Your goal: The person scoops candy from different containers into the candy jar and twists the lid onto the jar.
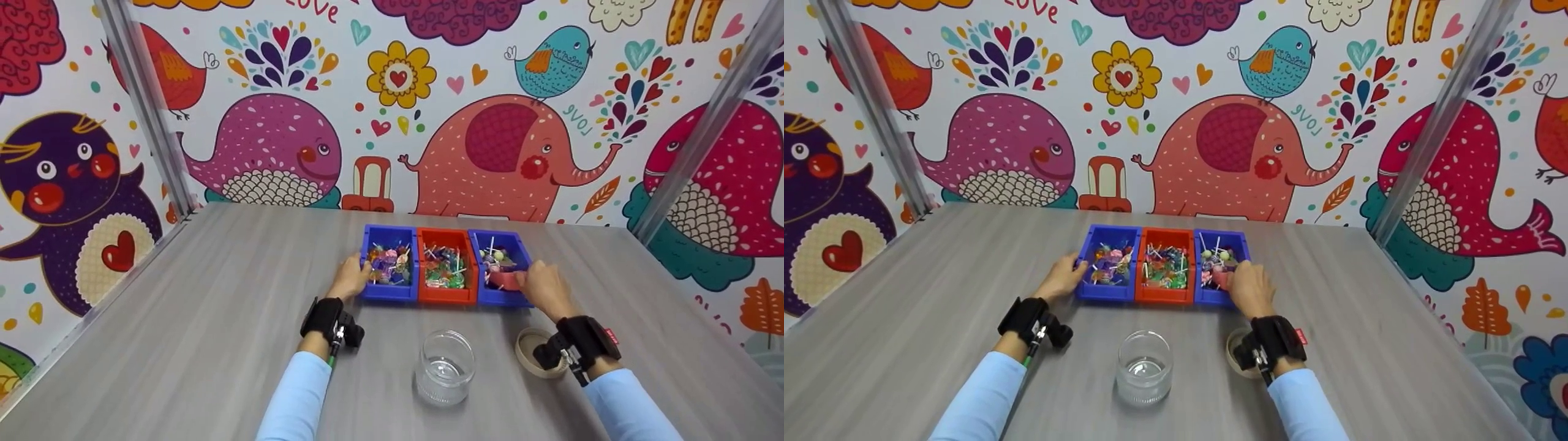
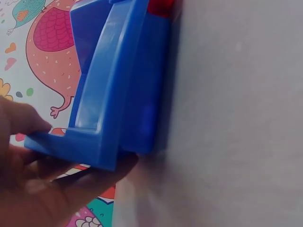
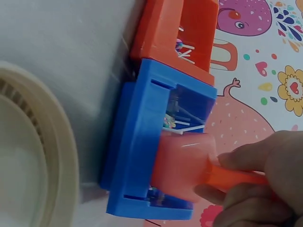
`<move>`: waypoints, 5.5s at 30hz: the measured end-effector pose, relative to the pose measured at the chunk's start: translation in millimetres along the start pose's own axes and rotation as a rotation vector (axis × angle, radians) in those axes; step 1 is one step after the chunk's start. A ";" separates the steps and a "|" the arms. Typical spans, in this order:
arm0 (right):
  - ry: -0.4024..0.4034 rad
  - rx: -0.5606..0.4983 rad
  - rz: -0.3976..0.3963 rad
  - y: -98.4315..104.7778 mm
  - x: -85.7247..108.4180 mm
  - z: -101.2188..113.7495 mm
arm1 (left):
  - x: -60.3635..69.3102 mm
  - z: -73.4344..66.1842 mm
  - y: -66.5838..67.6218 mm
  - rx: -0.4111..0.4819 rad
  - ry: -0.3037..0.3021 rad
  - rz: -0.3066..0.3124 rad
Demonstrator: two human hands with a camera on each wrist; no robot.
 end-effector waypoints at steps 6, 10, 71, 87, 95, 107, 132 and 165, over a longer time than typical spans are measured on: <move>0.129 -0.030 -0.153 1.2 4.9 1.2 | 5.9 -8.6 9.3 -0.005 -0.017 -0.002; 0.173 -0.054 -0.199 -0.8 7.8 0.2 | 3.9 -4.6 4.5 0.003 -0.041 0.013; 0.206 -0.399 -0.011 -60.4 -36.4 -33.9 | 125.6 -202.8 161.1 0.096 0.060 0.117; 0.254 -0.125 -0.085 -29.5 -5.4 2.5 | 126.8 -204.8 161.5 0.112 0.063 0.118; 0.252 -0.222 -0.047 -40.0 -16.7 -5.8 | 126.6 -203.6 160.8 0.118 0.083 0.129; 0.245 -0.228 -0.039 -44.1 -23.9 -13.8 | 126.2 -203.2 161.2 0.072 0.062 0.142; 0.206 -0.409 -0.036 -109.1 -74.6 -64.0 | 84.3 -136.7 109.8 0.077 -0.121 0.032; 0.177 -0.238 -0.060 -35.5 -10.1 -4.6 | 126.1 -201.0 160.4 0.133 0.050 0.143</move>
Point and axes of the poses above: each hand's wrist, its own x-axis away from the middle knuckle, its own y-axis out of the back of the hand, z = x × y, the point moved 8 cm from there along -x, towards the middle knuckle
